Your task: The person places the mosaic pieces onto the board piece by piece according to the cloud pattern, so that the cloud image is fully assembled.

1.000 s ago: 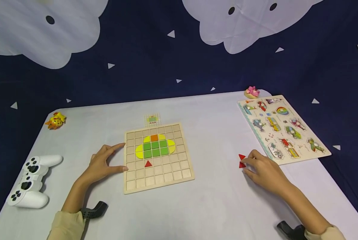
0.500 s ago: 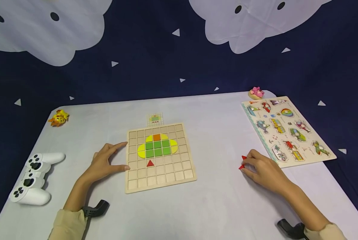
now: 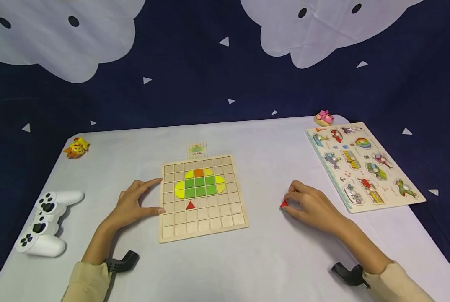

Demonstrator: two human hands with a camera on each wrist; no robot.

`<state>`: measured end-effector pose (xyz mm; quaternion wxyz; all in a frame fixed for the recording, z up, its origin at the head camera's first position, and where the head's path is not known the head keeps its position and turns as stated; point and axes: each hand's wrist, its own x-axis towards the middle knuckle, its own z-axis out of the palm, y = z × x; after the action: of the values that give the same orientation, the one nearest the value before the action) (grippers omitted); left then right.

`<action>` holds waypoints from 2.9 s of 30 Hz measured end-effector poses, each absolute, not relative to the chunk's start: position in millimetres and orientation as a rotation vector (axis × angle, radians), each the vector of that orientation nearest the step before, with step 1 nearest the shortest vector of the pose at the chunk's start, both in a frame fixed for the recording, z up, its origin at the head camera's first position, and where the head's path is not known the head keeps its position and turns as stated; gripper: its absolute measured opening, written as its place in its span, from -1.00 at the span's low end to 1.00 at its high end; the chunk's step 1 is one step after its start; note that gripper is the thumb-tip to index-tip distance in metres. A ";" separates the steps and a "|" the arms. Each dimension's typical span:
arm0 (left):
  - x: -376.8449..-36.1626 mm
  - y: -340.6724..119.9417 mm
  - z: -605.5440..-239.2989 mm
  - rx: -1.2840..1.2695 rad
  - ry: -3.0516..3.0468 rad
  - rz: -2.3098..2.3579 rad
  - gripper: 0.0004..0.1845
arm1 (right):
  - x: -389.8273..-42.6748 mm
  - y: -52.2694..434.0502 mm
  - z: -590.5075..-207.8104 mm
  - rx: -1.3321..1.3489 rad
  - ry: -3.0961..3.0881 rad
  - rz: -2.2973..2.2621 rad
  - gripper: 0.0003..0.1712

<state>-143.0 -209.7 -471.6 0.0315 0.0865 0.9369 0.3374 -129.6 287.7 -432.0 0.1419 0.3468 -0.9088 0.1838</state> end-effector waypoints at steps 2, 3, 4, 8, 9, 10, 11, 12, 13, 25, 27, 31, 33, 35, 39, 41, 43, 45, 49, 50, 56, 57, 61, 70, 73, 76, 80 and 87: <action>-143.2 -209.9 -471.8 0.269 2.888 1.038 0.03 | -133.5 278.7 -430.8 1.024 -2.615 0.538 -0.77; -143.3 -210.0 -471.9 0.269 2.889 1.037 0.03 | -135.5 274.1 -430.3 1.036 -2.610 0.541 -0.77; -143.3 -210.2 -471.9 0.270 2.889 1.038 0.03 | -137.2 269.5 -429.8 1.048 -2.607 0.547 -0.78; -143.1 -210.3 -471.3 0.274 2.889 1.037 0.03 | -142.7 250.4 -426.7 1.100 -2.597 0.564 -0.80; -143.1 -210.3 -471.2 0.274 2.889 1.036 0.03 | -143.9 245.8 -426.2 1.113 -2.595 0.567 -0.81; -142.9 -210.3 -470.9 0.276 2.889 1.034 0.03 | -145.1 241.1 -425.6 1.127 -2.593 0.569 -0.81; -142.8 -210.2 -470.7 0.275 2.889 1.032 0.03 | -146.3 236.6 -425.2 1.138 -2.592 0.571 -0.81; -142.7 -210.1 -470.6 0.274 2.890 1.031 0.03 | -147.6 232.3 -424.8 1.150 -2.591 0.573 -0.82; -142.7 -210.1 -470.5 0.273 2.890 1.031 0.03 | -148.8 227.9 -424.4 1.159 -2.593 0.575 -0.82; -143.9 -209.7 -469.5 0.271 2.890 1.023 0.03 | -160.3 173.2 -421.0 1.283 -2.638 0.604 -0.87; -144.4 -209.5 -469.2 0.273 2.888 1.027 0.04 | -161.2 165.2 -420.8 1.304 -2.638 0.620 -0.88; -144.0 -209.8 -468.8 0.285 2.896 1.028 0.03 | -164.2 150.1 -422.0 1.344 -2.632 0.638 -0.89; -143.6 -210.0 -469.0 0.285 2.901 1.029 0.03 | -166.3 142.3 -423.8 1.366 -2.625 0.622 -0.89; -143.1 -210.1 -469.4 0.288 2.903 1.031 0.03 | -167.7 134.3 -424.4 1.386 -2.619 0.605 -0.88; -142.6 -208.9 -469.7 0.283 2.897 1.038 0.04 | -169.0 118.8 -424.6 1.407 -2.629 0.574 -0.88; -142.5 -207.9 -469.8 0.282 2.895 1.032 0.04 | -169.1 112.7 -424.9 1.410 -2.634 0.567 -0.87; -142.4 -207.0 -469.9 0.281 2.892 1.032 0.03 | -169.4 107.7 -425.6 1.414 -2.638 0.552 -0.87; -142.6 -206.2 -469.8 0.281 2.893 1.029 0.03 | -169.5 103.9 -427.1 1.418 -2.645 0.538 -0.87; -143.0 -205.6 -469.1 0.282 2.889 1.033 0.03 | -168.9 99.7 -430.3 1.416 -2.679 0.496 -0.86; -143.3 -205.5 -469.0 0.283 2.889 1.031 0.03 | -168.6 99.1 -431.0 1.412 -2.689 0.494 -0.86; -143.0 -206.6 -467.9 0.290 2.908 1.024 0.03 | -166.3 95.8 -431.0 1.368 -2.726 0.566 -0.86; -142.8 -206.8 -467.9 0.290 2.909 1.024 0.02 | -165.9 95.3 -431.0 1.361 -2.736 0.588 -0.85; -142.8 -207.0 -468.6 0.289 2.909 1.026 0.02 | -164.2 94.7 -431.7 1.346 -2.773 0.655 -0.83; -141.0 -207.6 -466.8 0.278 2.908 1.024 0.02 | -162.3 96.4 -429.6 1.334 -2.788 0.656 -0.82; -140.6 -208.0 -466.3 0.278 2.904 1.031 0.01 | -161.4 102.4 -427.7 1.313 -2.782 0.693 -0.80; -140.5 -208.8 -466.5 0.274 2.899 1.031 0.02 | -159.9 113.4 -426.6 1.291 -2.769 0.715 -0.78; -140.6 -209.9 -466.9 0.273 2.899 1.023 0.02 | -155.7 135.8 -425.8 1.243 -2.779 0.712 -0.78; -141.5 -210.2 -466.9 0.291 2.909 1.023 0.01 | -143.3 189.4 -425.9 1.068 -2.811 0.656 -0.76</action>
<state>-141.5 -210.2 -466.9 0.0222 0.0940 0.9389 0.3303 -143.3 189.4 -425.9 0.0318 0.3470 -0.9128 0.2132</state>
